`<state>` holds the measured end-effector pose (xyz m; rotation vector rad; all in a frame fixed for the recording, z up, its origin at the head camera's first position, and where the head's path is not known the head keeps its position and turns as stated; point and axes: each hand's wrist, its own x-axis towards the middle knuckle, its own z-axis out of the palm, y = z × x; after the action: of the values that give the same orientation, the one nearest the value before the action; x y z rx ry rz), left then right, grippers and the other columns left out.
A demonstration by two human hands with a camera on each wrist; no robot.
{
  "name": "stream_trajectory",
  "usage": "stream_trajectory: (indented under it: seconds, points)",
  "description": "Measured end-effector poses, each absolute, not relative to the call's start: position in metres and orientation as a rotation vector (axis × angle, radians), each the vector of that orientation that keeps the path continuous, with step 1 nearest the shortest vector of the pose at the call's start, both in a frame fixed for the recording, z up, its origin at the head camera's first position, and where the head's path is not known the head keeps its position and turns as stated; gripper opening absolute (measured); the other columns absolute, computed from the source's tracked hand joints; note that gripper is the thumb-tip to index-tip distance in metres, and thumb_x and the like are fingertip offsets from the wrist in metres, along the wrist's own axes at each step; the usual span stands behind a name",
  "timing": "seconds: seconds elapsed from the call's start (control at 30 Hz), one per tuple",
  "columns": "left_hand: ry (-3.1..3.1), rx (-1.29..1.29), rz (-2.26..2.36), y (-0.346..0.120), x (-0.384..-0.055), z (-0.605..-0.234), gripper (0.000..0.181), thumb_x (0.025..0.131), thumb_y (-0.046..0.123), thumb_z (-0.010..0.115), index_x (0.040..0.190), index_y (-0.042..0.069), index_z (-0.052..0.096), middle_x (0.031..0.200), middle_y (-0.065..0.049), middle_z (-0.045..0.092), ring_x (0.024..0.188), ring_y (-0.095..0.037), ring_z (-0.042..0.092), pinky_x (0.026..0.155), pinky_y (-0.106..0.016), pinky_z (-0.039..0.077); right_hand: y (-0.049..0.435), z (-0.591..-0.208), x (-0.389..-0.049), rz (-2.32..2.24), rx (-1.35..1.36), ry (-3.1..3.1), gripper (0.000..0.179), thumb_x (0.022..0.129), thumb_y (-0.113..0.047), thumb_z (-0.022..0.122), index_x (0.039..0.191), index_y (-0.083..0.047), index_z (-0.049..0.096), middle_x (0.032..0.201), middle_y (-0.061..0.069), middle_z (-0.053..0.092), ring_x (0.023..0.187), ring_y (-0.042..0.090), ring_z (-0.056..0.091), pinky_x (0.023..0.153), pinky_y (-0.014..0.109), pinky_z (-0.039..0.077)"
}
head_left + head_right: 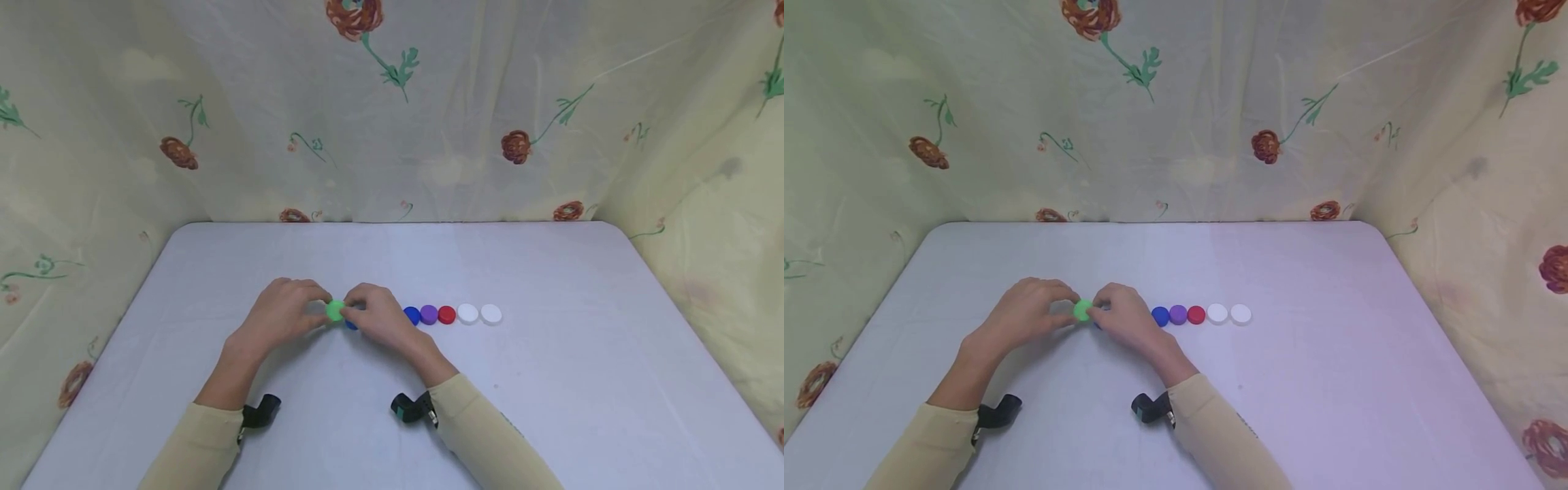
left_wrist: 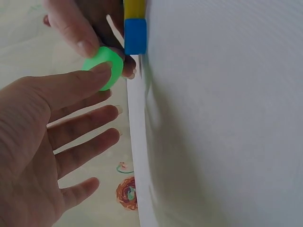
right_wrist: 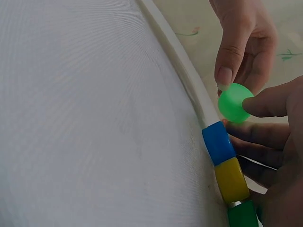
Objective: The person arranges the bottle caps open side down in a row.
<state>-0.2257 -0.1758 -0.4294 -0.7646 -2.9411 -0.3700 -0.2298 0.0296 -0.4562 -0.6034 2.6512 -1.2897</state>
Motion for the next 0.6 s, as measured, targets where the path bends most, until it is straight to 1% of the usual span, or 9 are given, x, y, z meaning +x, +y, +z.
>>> stream_trajectory:
  seconds: [0.2,0.43,0.6]
  points:
    - [-2.893,-0.809,-0.399,-0.1757,-0.2253,-0.4280,0.025,0.085,0.031,0.078,0.108,0.021,0.076,0.104,0.004,0.075,0.098,-0.016,0.069,0.091,-0.042,0.050,0.0300,-0.4560,-0.2303,-1.300,-0.604,2.642,0.021,0.097,-0.024,0.060,0.101,-0.011,0.076,0.117,0.005,0.068,0.116,0.022,0.061,0.105,0.043,0.049]
    - [-2.888,-0.825,-0.386,-0.1742,-0.2234,-0.4268,0.031,0.084,0.031,0.080,0.112,0.021,0.075,0.108,0.003,0.075,0.103,-0.016,0.069,0.095,-0.043,0.049,0.0305,-0.4569,-0.2311,-1.331,-0.601,2.630,0.022,0.096,-0.024,0.060,0.100,-0.010,0.077,0.116,0.005,0.069,0.116,0.022,0.061,0.104,0.043,0.049]
    - [-2.871,-0.838,-0.372,-0.1738,-0.2238,-0.4273,0.030,0.083,0.030,0.081,0.111,0.021,0.075,0.107,0.004,0.075,0.102,-0.015,0.069,0.095,-0.042,0.049,0.0306,-0.4565,-0.2324,-1.339,-0.596,2.619,0.023,0.095,-0.024,0.061,0.100,-0.008,0.077,0.115,0.006,0.070,0.114,0.022,0.062,0.104,0.043,0.049]
